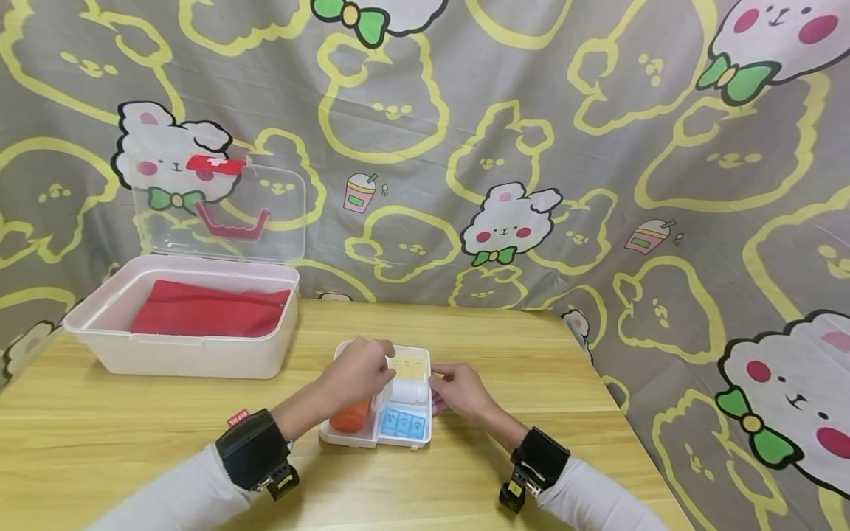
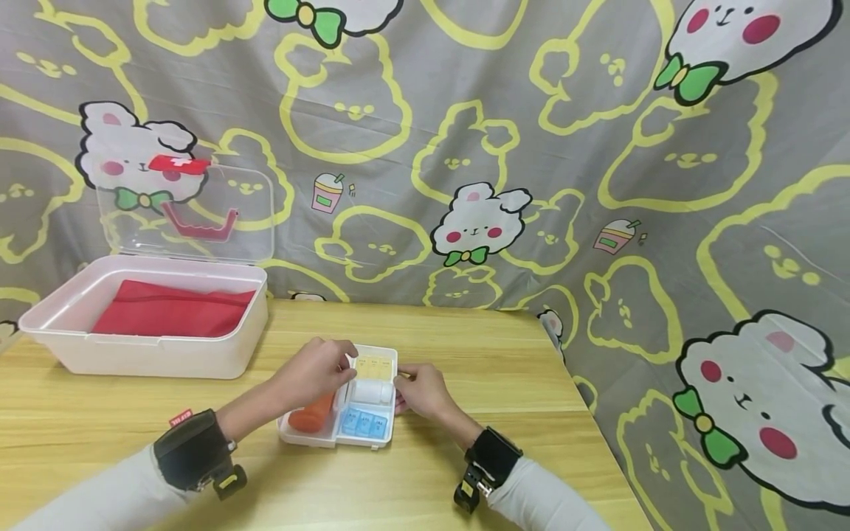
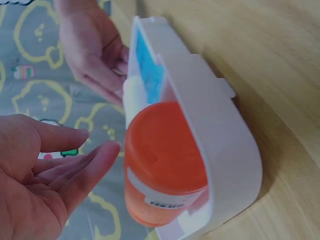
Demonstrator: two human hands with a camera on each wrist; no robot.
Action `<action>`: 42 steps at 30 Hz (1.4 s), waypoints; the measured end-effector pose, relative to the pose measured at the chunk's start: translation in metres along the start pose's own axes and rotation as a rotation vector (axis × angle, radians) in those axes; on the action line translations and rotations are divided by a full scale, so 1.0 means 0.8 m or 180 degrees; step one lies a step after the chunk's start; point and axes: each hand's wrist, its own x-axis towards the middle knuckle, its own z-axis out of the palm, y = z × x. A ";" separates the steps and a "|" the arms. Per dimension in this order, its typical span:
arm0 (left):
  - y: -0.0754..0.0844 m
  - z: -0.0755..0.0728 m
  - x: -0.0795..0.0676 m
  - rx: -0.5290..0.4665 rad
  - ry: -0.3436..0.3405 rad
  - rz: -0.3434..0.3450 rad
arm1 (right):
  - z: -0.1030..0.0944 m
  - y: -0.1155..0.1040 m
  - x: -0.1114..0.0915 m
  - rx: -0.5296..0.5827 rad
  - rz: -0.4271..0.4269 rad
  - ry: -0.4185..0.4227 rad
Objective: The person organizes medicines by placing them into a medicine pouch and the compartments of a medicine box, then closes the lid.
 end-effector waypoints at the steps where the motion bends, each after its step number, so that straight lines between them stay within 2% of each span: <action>1: 0.000 0.002 -0.001 0.0035 -0.0011 0.0025 | 0.000 0.000 0.000 0.0003 -0.0004 -0.0004; 4: -0.001 0.005 -0.003 0.0110 -0.0051 0.0012 | 0.000 0.001 0.000 -0.0002 -0.0019 -0.0015; 10: -0.004 0.007 -0.001 0.0177 -0.0103 -0.0195 | 0.000 0.002 0.001 -0.0001 -0.0040 -0.0033; 18: -0.005 0.011 -0.001 0.0053 -0.0205 -0.0407 | 0.001 0.001 0.000 0.0008 -0.0033 -0.0021; 27: -0.008 0.018 -0.001 0.0065 -0.0218 -0.0343 | 0.001 0.000 -0.002 0.0015 -0.0030 -0.0019; 42: -0.009 0.019 0.006 0.0241 -0.0361 -0.0523 | 0.000 0.002 0.000 -0.0016 -0.0052 -0.0049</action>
